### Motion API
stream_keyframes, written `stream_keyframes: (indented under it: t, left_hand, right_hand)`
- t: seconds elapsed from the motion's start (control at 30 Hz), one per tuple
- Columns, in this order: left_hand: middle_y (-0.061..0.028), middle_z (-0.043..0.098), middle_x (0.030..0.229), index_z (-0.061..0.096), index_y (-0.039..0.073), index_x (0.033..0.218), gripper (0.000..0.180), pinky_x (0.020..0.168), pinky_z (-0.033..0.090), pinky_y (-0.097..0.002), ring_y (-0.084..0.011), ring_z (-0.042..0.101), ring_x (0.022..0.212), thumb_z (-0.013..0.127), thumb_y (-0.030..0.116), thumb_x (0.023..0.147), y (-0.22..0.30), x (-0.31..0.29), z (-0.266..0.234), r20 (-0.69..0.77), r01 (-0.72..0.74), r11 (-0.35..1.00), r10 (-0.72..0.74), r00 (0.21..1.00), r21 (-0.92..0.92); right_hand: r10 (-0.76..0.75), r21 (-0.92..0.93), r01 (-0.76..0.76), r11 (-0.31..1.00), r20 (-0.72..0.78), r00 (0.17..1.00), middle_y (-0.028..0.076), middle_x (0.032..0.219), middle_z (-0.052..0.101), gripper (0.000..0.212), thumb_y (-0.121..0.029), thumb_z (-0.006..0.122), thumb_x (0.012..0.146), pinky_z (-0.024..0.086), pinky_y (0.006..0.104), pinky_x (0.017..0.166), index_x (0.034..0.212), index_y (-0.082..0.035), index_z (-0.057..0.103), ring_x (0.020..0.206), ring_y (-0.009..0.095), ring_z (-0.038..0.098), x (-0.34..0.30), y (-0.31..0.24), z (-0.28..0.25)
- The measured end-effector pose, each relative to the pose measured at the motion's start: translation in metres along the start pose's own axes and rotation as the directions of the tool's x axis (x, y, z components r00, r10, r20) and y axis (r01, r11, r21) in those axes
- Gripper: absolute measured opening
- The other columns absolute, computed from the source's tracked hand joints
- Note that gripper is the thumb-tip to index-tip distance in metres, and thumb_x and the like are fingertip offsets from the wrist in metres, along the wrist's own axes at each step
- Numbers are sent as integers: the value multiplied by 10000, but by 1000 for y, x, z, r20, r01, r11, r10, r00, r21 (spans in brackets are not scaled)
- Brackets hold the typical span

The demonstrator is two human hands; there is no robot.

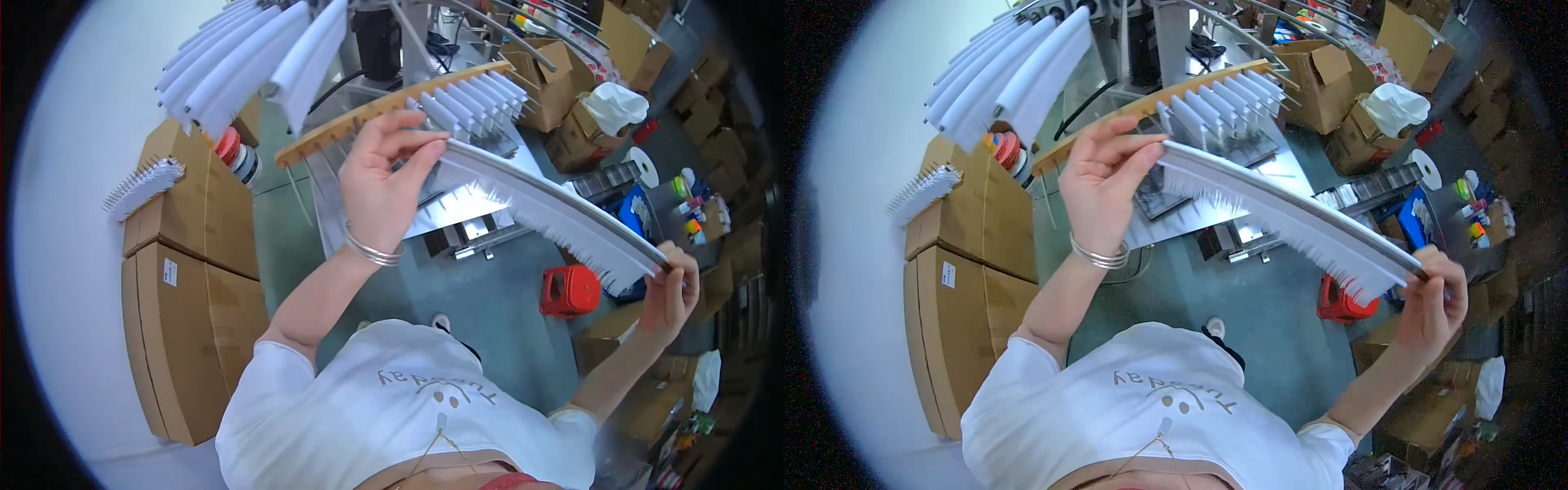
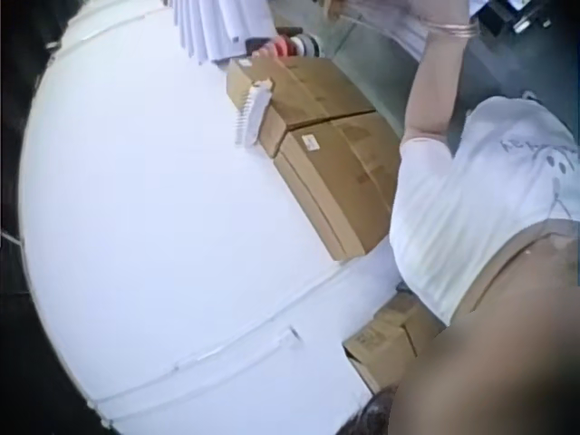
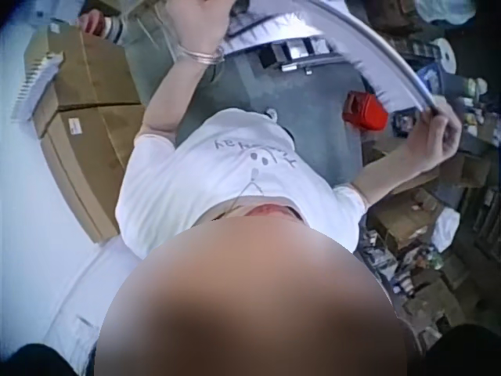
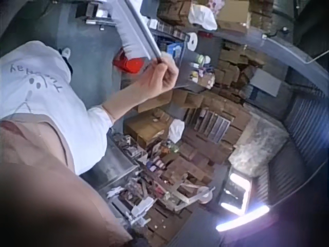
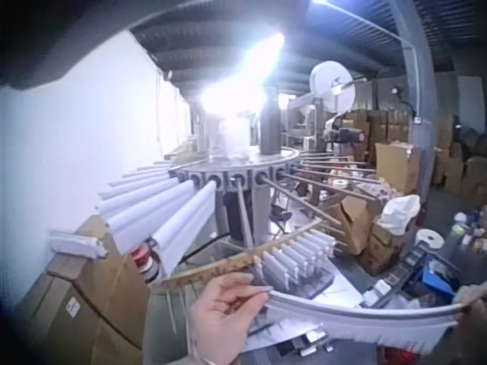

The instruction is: Manually assembling filter components by attaching parts to white strips and loading them onto a rotating industrial carousel.

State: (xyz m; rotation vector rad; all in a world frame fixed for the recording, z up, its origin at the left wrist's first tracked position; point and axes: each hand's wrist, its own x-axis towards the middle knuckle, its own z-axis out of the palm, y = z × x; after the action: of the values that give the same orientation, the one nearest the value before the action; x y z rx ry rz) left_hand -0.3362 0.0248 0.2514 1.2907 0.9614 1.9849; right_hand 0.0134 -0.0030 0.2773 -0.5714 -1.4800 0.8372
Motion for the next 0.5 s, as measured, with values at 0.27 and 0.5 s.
stream_keyframes:
  t: [0.27,0.5]
  left_hand:
    - [-162,649,1065,394,-28,1232,356,831,422,-204,-97,573,918,531,26,908,22,7,-16,240,-267,963,266,934,-26]
    - [-73,645,1101,398,-12,1227,323,829,402,-251,-91,517,832,454,161,960,30,46,-23,299,-506,861,496,815,-47]
  right_hand:
    - [-341,-280,270,921,-245,907,107,830,545,234,-194,590,892,383,326,698,928,37,586,773,197,440,-79,-57,46]
    - [-677,-776,383,501,-76,732,66,692,506,269,-314,549,901,283,337,578,873,-46,554,652,172,376,-85,-86,133]
